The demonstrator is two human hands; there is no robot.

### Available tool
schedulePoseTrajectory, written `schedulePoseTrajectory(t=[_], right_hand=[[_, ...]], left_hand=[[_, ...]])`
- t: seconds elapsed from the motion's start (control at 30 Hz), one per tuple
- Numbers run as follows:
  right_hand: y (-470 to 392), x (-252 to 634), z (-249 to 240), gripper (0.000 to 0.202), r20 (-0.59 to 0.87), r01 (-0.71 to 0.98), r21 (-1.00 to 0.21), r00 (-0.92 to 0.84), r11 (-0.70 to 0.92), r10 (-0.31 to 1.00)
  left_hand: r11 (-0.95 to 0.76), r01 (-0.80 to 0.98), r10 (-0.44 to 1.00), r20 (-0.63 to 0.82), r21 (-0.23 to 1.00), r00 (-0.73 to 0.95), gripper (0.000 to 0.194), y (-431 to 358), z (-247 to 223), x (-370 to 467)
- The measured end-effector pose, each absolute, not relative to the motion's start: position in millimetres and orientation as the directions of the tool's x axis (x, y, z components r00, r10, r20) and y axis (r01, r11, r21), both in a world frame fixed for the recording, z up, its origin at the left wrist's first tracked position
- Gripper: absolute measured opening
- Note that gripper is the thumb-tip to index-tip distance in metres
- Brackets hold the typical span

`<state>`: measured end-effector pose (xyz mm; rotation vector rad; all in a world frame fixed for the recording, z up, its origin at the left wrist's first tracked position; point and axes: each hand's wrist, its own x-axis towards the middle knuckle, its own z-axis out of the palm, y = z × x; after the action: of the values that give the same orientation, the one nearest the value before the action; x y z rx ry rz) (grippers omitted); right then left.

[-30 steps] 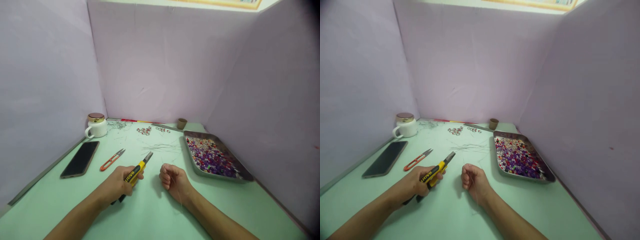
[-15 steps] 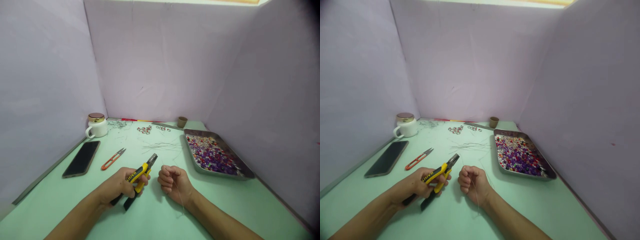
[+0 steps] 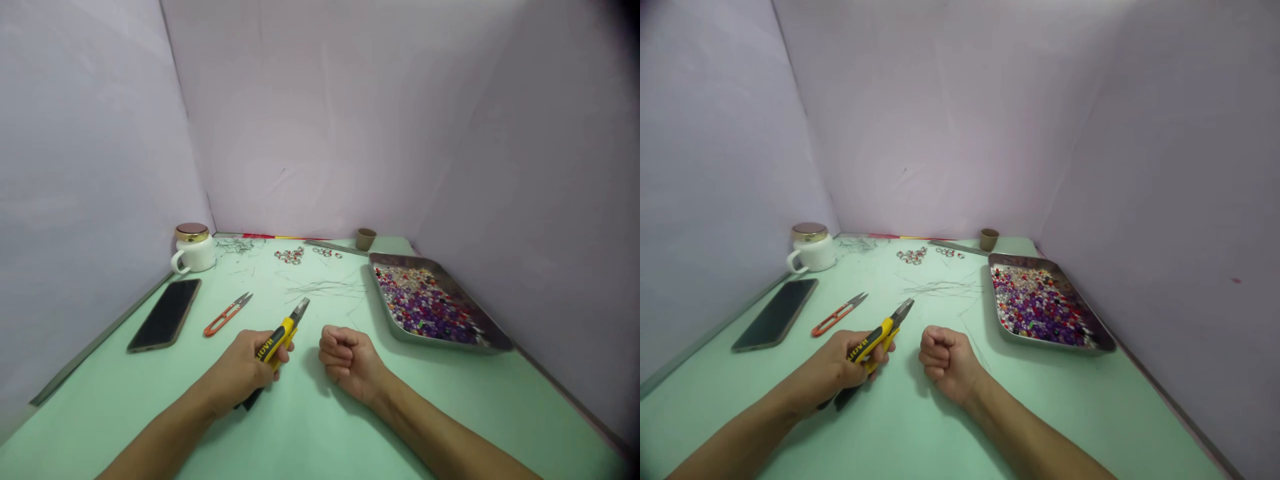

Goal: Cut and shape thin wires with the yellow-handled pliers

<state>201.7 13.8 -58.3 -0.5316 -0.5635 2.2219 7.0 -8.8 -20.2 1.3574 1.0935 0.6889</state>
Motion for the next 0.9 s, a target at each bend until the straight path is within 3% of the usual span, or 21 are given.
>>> schedulePoseTrajectory(t=[0.27,0.47,0.6,0.73,0.9], right_hand=[[16.5,205.4,-56.6,0.015,-0.182,-0.532,-0.707,-0.500,-0.466,0.847],[25.6,211.3,-56.7,0.032,-0.197,-0.402,-0.826,-0.452,-0.396,0.870],[28.7,211.9,-61.5,0.032,-0.178,-0.198,-0.941,-0.398,-0.273,0.900],[29.8,209.0,-64.0,0.038,-0.241,-0.040,-0.960,-0.381,-0.276,0.893],[31.2,206.9,-65.7,0.034,-0.256,-0.003,-0.961,-0.381,-0.278,0.888]], left_hand=[[0.174,0.272,0.890,-0.269,0.947,0.368,0.018,-6.4,-12.4,5.2],[0.195,0.339,0.866,-0.324,0.920,0.380,0.019,-3.2,-10.7,3.8],[0.147,0.428,0.875,-0.319,0.892,0.364,0.024,0.6,-24.0,3.4],[0.082,0.497,0.892,-0.286,0.864,0.349,0.027,3.8,-43.7,2.9],[0.041,0.521,0.897,-0.260,0.853,0.356,0.026,6.5,-51.3,2.1]])
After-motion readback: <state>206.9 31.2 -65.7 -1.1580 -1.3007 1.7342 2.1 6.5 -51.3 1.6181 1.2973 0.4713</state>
